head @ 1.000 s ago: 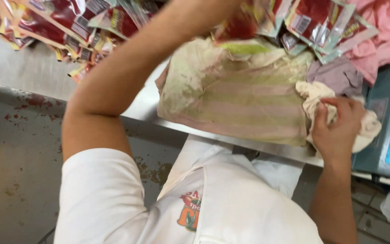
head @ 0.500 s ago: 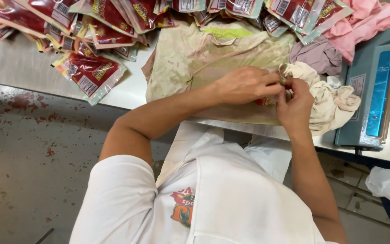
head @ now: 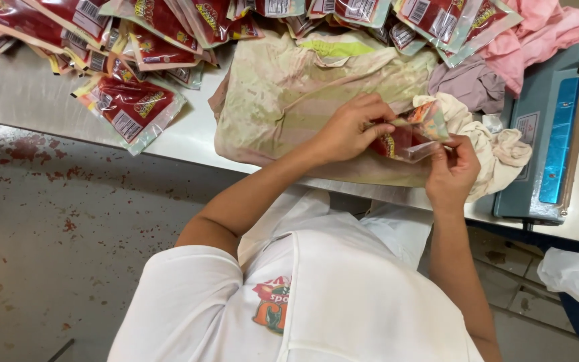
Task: The person cleans and seals small red food packets. They use a cloth to wipe individual packets and then place them into a blue heat sealer to seal the top edges.
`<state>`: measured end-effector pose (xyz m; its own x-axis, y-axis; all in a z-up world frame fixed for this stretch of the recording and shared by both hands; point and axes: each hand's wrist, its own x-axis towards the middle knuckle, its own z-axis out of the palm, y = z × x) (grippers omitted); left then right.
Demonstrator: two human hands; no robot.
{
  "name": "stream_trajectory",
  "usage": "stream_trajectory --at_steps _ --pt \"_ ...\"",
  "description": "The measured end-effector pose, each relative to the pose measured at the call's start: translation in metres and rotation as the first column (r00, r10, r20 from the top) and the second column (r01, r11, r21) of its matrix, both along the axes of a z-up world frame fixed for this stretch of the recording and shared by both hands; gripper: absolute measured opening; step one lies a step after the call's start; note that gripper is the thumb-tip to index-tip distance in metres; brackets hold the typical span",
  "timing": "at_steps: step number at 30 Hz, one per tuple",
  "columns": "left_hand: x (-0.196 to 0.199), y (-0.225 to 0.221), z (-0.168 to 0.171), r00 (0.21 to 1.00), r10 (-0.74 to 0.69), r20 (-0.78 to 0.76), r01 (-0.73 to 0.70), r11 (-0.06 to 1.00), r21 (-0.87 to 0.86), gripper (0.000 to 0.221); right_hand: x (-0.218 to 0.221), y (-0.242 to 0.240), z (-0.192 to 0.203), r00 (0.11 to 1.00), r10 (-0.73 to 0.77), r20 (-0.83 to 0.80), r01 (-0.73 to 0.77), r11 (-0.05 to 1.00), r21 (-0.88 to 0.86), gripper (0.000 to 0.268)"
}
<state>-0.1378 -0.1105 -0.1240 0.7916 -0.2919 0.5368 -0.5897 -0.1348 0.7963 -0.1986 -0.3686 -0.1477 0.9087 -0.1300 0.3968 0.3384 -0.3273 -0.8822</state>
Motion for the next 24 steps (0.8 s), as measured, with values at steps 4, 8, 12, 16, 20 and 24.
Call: stream_trajectory --at_steps 4,8,12,16,20,24 --pt "0.016 0.004 -0.024 0.99 -0.013 -0.138 -0.016 0.977 -0.212 0.009 0.005 -0.02 -0.017 0.993 -0.025 -0.113 0.045 0.982 0.181 0.017" --pt "0.023 -0.006 -0.062 0.896 -0.244 -0.371 0.05 0.885 -0.463 0.011 0.006 -0.021 -0.025 0.991 0.002 -0.137 0.041 0.951 0.307 0.018" --pt "0.022 -0.013 -0.069 0.87 -0.263 -0.417 0.04 0.881 -0.472 0.009 0.002 -0.025 -0.032 0.98 0.046 -0.192 0.043 0.899 0.435 0.017" --pt "0.001 -0.005 -0.032 0.907 -0.089 -0.411 -0.041 0.954 -0.299 0.01 0.001 -0.027 -0.039 0.977 0.077 -0.199 0.023 0.889 0.458 0.015" --pt "-0.012 -0.006 -0.02 0.902 0.015 -0.432 -0.124 0.966 -0.225 0.009 -0.001 -0.028 -0.044 0.966 0.076 -0.247 0.037 0.904 0.426 0.016" --pt "-0.018 -0.009 -0.02 0.872 -0.026 -0.49 -0.14 0.944 -0.299 0.006 -0.006 -0.001 0.002 0.95 0.089 -0.301 0.07 0.874 0.481 0.007"
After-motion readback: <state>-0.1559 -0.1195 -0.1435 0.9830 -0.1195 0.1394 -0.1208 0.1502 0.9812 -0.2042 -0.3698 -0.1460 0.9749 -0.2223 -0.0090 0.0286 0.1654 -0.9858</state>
